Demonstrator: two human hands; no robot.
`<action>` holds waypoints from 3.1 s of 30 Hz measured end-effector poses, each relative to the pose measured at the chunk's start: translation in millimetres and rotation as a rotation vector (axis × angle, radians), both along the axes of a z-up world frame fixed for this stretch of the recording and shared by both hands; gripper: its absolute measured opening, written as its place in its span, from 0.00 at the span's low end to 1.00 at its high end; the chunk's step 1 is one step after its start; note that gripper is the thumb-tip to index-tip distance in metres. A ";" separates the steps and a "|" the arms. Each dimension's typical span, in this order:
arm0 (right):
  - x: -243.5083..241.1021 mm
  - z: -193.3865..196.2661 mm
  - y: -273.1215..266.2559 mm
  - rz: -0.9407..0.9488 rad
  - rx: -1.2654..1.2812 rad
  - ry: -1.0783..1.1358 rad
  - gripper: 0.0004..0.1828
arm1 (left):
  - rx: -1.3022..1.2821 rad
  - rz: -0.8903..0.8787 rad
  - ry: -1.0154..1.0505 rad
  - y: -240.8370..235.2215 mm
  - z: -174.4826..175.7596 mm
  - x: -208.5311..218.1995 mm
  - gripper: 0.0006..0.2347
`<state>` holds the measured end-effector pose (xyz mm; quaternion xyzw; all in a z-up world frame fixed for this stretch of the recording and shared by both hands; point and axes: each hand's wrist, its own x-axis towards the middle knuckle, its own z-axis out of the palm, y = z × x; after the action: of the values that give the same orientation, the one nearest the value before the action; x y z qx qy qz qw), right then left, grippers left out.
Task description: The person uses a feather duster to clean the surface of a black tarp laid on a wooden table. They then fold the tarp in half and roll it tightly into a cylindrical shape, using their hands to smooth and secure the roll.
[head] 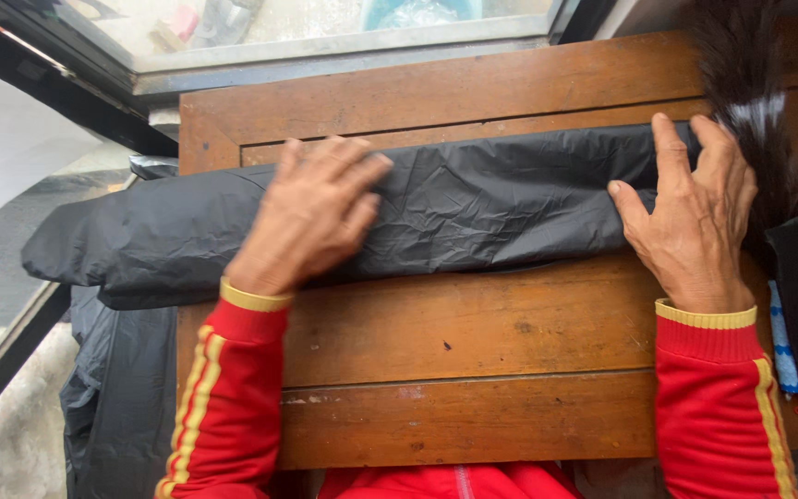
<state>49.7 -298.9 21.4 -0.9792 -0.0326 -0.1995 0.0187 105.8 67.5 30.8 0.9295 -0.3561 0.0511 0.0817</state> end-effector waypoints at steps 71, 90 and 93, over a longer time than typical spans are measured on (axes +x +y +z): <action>78.7 -41.0 12.7 0.305 -0.275 -0.035 0.29 | -0.112 0.430 -0.344 31.3 -43.6 19.3 0.17; 82.4 -49.5 47.2 0.159 -0.333 -0.148 0.28 | -0.280 0.229 -0.247 -51.9 -33.3 2.6 0.20; 81.5 -41.1 68.3 0.242 -0.054 -0.075 0.26 | -0.393 0.272 -0.189 -52.4 -44.0 6.1 0.13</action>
<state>131.2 -230.6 -19.8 -0.9601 -0.1564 -0.2311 0.0153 111.9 15.1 -13.2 0.9262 -0.2171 0.2165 0.2194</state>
